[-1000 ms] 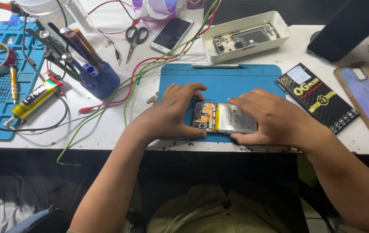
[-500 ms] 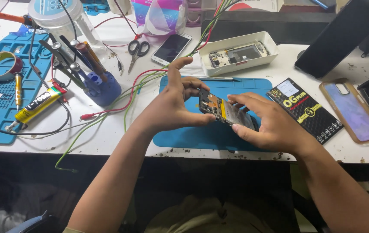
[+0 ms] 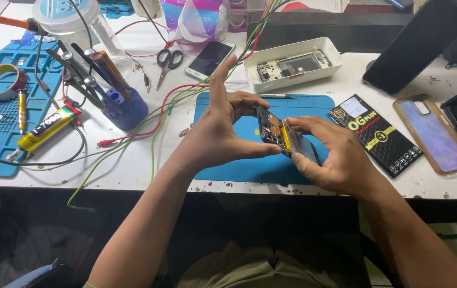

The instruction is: Replacing a mobile phone screen and battery, involving applying adhesive and connecting internal ribbon cables.

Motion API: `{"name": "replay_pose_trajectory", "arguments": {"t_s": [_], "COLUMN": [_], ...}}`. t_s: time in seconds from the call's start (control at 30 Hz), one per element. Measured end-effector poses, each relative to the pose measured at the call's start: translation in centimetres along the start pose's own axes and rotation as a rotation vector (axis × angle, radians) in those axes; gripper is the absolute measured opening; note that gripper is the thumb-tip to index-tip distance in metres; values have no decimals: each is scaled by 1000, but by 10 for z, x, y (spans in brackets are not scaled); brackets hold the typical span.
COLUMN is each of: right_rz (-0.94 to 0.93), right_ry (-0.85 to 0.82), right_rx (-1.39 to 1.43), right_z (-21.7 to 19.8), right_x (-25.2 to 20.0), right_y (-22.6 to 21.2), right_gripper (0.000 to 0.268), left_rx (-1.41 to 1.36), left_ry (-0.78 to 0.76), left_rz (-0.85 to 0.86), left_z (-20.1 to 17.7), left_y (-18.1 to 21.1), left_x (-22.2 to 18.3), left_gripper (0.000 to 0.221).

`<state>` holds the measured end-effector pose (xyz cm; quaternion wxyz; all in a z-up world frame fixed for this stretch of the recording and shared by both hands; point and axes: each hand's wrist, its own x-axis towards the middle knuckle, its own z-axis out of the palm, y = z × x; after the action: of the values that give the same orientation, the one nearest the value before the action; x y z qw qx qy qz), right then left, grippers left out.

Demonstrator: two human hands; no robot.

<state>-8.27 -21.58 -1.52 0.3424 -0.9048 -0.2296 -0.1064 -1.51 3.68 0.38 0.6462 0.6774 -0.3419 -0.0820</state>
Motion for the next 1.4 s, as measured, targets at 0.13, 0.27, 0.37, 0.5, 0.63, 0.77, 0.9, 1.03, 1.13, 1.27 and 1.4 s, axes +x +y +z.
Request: {"name": "replay_pose_trajectory", "arguments": {"t_s": [0.13, 0.27, 0.37, 0.5, 0.63, 0.77, 0.9, 1.03, 1.13, 1.27, 1.4], "right_rz": [-31, -54, -79, -59, -66, -62, -60, -58, -78, -67, -62], "right_ry": [-3, -2, 21, 12, 21, 23, 23, 48, 63, 57, 67], "right_rx": [23, 32, 38, 58, 40, 64, 96, 108, 94, 122, 248], "right_z": [-3, -3, -3, -5, -4, -4, -4, -2, -1, 0, -2], "right_x": [-2, -3, -4, -4, -5, -5, -4, -4, -5, -6, -6], "right_y": [2, 6, 7, 7, 9, 10, 9, 8, 10, 14, 21], "right_gripper": [57, 57, 56, 56, 56, 55, 57, 59, 58, 59, 57], "left_rx": [1, 21, 24, 44, 37, 92, 95, 94, 106, 118, 195], "left_ry": [-11, -6, -26, -15, -17, 0, -2, 4, -8, 9, 27], "left_rz": [70, 49, 53, 58, 67, 83, 83, 80, 95, 67, 19], "left_z": [2, 4, 4, 5, 6, 7, 7, 8, 7, 11, 15], "left_y": [-1, 3, 6, 5, 5, 6, 8, 9, 9, 16, 22], "left_x": [1, 2, 3, 4, 5, 5, 5, 5, 6, 7, 15], "left_gripper": [133, 134, 131, 132, 132, 131, 130, 131, 129, 130, 130]}}
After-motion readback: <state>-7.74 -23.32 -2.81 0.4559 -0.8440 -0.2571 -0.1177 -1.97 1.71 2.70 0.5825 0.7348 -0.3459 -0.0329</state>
